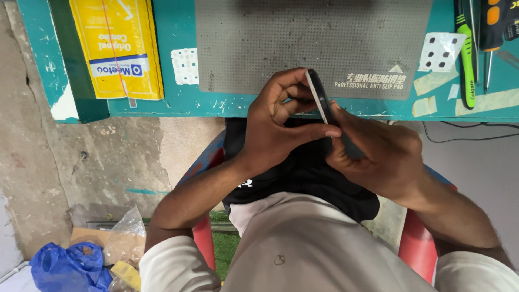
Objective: The person uses a yellow screwdriver to manipulate a small white rectangular electronic component on a workbench. They then pick up a black mobile phone, remove the back cover, and use an orange screwdriver to unscrew the internal components of the phone.
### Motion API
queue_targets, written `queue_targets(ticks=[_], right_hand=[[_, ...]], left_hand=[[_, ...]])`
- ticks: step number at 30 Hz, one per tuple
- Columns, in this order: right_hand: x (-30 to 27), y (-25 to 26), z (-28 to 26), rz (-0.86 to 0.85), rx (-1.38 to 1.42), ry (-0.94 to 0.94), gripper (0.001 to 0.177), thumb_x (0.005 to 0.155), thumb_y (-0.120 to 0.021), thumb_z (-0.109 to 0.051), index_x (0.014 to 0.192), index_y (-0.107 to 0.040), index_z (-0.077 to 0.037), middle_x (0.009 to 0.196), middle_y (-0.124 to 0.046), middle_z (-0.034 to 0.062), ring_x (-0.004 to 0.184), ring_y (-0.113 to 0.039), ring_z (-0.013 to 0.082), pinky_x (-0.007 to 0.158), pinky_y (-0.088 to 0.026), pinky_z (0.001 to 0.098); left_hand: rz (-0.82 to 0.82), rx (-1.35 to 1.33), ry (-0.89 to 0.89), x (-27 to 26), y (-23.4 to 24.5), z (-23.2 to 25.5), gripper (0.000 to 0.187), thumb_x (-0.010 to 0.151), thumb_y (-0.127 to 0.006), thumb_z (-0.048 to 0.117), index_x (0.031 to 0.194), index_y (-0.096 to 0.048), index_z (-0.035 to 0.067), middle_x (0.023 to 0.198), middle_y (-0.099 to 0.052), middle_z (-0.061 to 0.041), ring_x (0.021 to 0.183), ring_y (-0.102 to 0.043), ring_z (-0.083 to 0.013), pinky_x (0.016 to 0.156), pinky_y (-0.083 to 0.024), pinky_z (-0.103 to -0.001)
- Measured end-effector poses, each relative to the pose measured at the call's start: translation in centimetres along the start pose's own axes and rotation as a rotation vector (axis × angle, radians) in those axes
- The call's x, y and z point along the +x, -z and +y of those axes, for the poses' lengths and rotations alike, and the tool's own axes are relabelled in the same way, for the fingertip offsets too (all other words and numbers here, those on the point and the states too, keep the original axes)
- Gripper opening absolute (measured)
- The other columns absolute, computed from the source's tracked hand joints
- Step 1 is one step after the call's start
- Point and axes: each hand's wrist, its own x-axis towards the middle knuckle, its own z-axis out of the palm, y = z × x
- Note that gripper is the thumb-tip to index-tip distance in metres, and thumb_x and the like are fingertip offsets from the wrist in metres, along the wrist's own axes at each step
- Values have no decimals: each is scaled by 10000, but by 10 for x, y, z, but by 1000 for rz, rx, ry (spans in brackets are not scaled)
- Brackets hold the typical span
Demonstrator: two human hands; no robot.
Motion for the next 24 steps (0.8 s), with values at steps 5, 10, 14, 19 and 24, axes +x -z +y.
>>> queue_targets(ticks=[5,10,14,19,24], right_hand=[[-7,-6,-4,16,-77,-2,372,940,-748,-8,1294,-663,70,948,-735,187,671,-701,231,583,-542,345],[-7,-6,-5,-3,-104,15,381,935,-708,-5,1291,-639,111,926,-727,203,659,-700,237,578,-551,345],[-6,-5,-8,-14,-129,-1,385,924,-716,-29,1270,-639,122,915,-728,208,645,-699,241,554,-545,345],[-5,-5,-11,-31,-168,11,391,915,-707,-20,1268,-633,132,962,-737,214,644,-697,238,554,-552,349],[-5,-5,-14,-23,-204,11,373,934,-694,-27,1262,-624,135,1018,-739,223,713,-727,250,586,-575,346]], left_hand=[[22,35,27,-2,-2,1,770,892,-898,19,1496,-421,9,1226,-608,-91,1174,-666,-158,1078,-619,-340],[7,78,-25,-1,-1,-2,797,892,-904,31,1517,-410,6,1279,-593,-82,1197,-643,-139,1066,-618,-323],[-6,77,-47,-2,0,-4,800,899,-905,29,1530,-414,0,1289,-594,-79,1191,-642,-134,1058,-616,-319],[-34,107,-63,-1,3,-3,804,911,-898,27,1543,-401,2,1321,-571,-75,1223,-642,-139,1104,-612,-330],[-52,111,-78,0,4,-4,814,911,-890,21,1552,-389,-4,1383,-516,-82,1262,-614,-146,1129,-608,-337]])
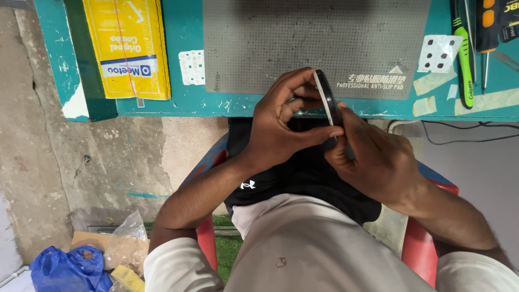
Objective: The person uses a yellow screwdriver to manipulate a small white rectangular electronic component on a workbench. They then pick up a black mobile phone, remove the back cover, and use an orange screwdriver to unscrew the internal components of the phone.
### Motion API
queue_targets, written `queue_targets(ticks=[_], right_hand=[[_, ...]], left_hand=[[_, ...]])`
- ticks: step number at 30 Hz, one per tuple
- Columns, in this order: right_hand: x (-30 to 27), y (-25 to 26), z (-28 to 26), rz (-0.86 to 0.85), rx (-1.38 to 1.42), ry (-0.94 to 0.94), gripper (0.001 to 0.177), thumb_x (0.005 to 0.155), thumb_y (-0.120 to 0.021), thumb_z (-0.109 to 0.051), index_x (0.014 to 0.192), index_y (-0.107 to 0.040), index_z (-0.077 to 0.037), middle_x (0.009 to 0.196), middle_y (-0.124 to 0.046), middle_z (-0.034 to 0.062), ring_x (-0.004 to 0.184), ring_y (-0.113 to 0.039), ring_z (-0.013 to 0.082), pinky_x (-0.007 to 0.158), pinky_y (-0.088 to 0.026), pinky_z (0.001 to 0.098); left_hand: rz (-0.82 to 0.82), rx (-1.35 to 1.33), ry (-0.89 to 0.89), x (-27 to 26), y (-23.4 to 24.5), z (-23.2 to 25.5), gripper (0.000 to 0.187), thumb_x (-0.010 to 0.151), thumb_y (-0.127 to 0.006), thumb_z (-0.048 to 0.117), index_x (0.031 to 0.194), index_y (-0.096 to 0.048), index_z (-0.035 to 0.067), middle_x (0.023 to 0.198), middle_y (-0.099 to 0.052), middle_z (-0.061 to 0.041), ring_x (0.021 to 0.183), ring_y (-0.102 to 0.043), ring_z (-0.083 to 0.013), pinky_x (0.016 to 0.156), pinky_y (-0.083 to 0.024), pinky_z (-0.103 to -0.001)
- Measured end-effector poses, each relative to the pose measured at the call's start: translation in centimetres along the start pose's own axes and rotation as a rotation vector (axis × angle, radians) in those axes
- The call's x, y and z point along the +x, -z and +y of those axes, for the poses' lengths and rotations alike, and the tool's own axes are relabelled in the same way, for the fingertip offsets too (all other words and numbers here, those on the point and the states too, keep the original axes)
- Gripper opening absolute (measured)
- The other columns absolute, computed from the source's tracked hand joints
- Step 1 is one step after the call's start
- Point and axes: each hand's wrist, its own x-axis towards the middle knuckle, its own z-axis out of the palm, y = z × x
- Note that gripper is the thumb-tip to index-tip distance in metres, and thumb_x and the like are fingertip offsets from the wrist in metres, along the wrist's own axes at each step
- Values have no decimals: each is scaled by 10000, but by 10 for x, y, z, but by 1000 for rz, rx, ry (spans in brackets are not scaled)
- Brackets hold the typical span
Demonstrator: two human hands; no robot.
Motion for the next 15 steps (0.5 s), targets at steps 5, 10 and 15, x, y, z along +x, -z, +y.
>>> queue_targets(ticks=[5,10,15], right_hand=[[0,-1,-3,6,-46,12,350,972,-690,-40,1258,-612,146,1045,-733,227,795,-755,271,636,-604,349],[8,4,-4,-40,-43,26,397,935,-714,-40,1264,-611,157,1124,-733,262,818,-761,289,636,-605,358],[20,26,-3,-61,185,35,447,844,-753,-15,1246,-617,123,1205,-700,265,985,-756,336,802,-632,370]], left_hand=[[10,-14,1,-2,-2,-2,845,908,-892,17,1574,-373,-4,1365,-526,-74,1287,-584,-147,1171,-570,-341],[-7,-28,-16,-2,2,-3,802,919,-893,15,1534,-378,-10,1401,-498,-79,1334,-558,-149,1213,-529,-347],[17,89,-130,-5,5,3,832,925,-898,38,1570,-373,38,1521,-411,-84,1389,-534,-145,1232,-518,-337]])
